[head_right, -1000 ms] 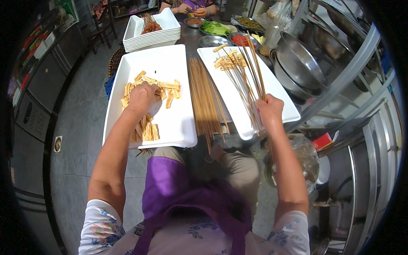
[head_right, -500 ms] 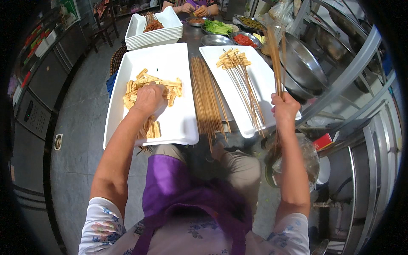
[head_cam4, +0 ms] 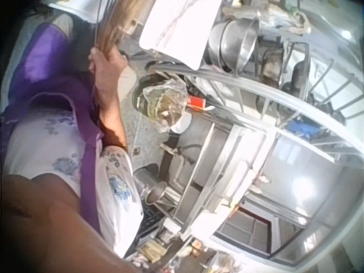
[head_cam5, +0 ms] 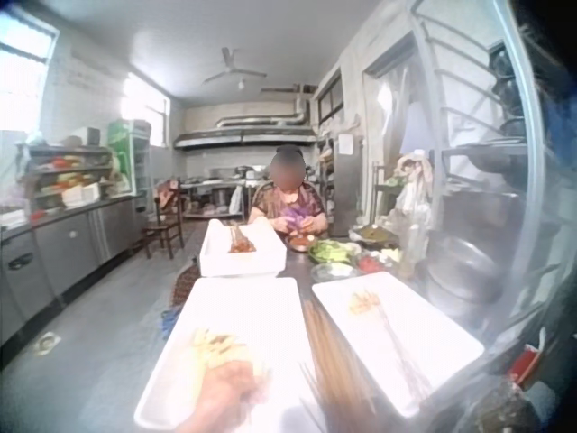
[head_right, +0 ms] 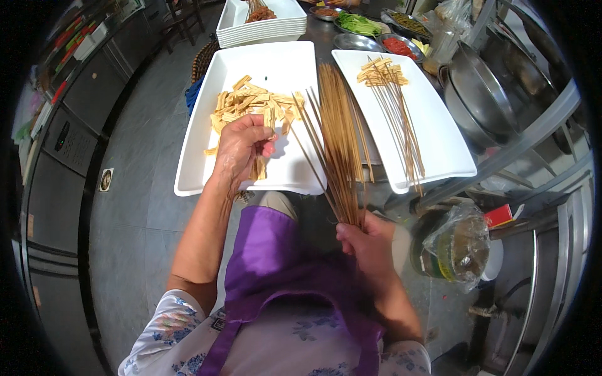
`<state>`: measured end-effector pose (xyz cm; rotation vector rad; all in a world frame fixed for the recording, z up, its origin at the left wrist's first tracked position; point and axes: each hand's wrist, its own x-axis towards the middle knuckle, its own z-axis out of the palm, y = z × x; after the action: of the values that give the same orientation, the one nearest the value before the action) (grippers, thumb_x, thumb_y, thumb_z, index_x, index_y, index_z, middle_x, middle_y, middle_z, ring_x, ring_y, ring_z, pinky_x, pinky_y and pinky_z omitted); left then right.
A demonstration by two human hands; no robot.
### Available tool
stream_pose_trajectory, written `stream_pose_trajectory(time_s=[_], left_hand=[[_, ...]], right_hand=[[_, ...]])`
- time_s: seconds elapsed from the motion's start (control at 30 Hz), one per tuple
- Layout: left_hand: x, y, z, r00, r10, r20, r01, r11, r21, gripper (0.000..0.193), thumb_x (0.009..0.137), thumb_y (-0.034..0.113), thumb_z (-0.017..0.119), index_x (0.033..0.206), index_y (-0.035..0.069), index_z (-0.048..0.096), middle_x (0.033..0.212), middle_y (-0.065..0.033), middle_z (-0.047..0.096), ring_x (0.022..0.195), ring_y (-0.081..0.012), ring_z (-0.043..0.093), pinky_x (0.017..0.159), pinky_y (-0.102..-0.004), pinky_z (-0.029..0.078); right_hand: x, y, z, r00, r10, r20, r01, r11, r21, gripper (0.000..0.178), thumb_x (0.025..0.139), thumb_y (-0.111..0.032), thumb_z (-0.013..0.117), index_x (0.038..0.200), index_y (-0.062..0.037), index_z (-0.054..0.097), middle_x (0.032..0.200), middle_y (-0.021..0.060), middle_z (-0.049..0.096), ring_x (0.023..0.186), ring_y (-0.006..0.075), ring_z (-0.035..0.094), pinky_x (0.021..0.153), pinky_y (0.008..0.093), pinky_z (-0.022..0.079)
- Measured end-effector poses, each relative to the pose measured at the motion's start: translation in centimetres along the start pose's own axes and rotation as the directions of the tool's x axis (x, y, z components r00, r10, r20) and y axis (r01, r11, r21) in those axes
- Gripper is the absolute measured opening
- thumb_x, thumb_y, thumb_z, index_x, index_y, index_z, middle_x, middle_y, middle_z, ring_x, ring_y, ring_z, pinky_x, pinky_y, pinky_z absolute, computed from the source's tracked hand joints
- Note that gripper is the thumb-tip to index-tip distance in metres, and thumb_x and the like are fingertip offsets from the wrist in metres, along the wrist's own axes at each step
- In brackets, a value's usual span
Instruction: The person skewers pieces of bean curd onto wooden sticks by hand and places the skewers onto a tray.
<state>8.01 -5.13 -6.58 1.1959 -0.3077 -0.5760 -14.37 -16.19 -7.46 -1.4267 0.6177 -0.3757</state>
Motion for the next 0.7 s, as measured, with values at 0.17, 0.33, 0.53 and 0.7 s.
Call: stream_pose_trajectory(time_s=[0.17,0.33,0.53,0.7], left_hand=[[-1.5,-0.8,-0.9,0.999,-0.038,0.011,0.04,0.977,-0.211,0.009,0.075,0.0,0.051,0.083,-0.002,0.053,0.073,-0.0114,0.058,0.052,-0.0141,0.054,0.05,-0.0254,0.048],[-1.9,-1.1,-1.1,1.0,-0.012,-0.016,0.007,0.964,-0.266,0.011,0.075,-0.002,0.05,0.086,-0.002,0.052,0.073,-0.0124,0.058,0.053,-0.0159,0.055,0.05,-0.0254,0.049],[-2.3,-1.0,-0.8,0.996,0.034,-0.087,-0.055,0.966,-0.252,0.014,0.074,-0.004,0.048,0.088,-0.003,0.052,0.074,-0.0123,0.058,0.055,-0.0159,0.055,0.05,-0.0249,0.049],[-2.6,-0.8,-0.3,0.989,0.063,-0.138,-0.086,0.982,-0.17,0.014,0.074,-0.004,0.048,0.088,-0.005,0.054,0.073,-0.0104,0.057,0.055,-0.0138,0.054,0.05,-0.0234,0.048]], right_hand=[[0.3,0.8,0.5,0.996,0.059,0.06,-0.058,0.998,-0.008,0.004,0.073,-0.004,0.058,0.072,-0.0011,0.056,0.058,0.0012,0.053,0.045,0.0049,0.045,0.041,0.0181,0.033],[0.2,0.8,0.7,0.995,0.057,0.083,-0.052,0.997,-0.064,0.005,0.074,-0.006,0.058,0.073,-0.001,0.057,0.058,0.0008,0.052,0.044,0.0045,0.044,0.041,0.0178,0.033],[0.3,0.9,1.0,0.991,0.112,0.069,-0.102,0.986,-0.13,0.007,0.073,-0.007,0.06,0.076,-0.0008,0.058,0.057,0.0007,0.052,0.044,0.004,0.044,0.04,0.0174,0.033],[0.4,1.3,1.0,0.991,0.114,0.074,-0.1,0.98,-0.174,0.008,0.073,-0.008,0.061,0.075,-0.0006,0.058,0.056,0.0007,0.052,0.043,0.0041,0.044,0.039,0.018,0.033]])
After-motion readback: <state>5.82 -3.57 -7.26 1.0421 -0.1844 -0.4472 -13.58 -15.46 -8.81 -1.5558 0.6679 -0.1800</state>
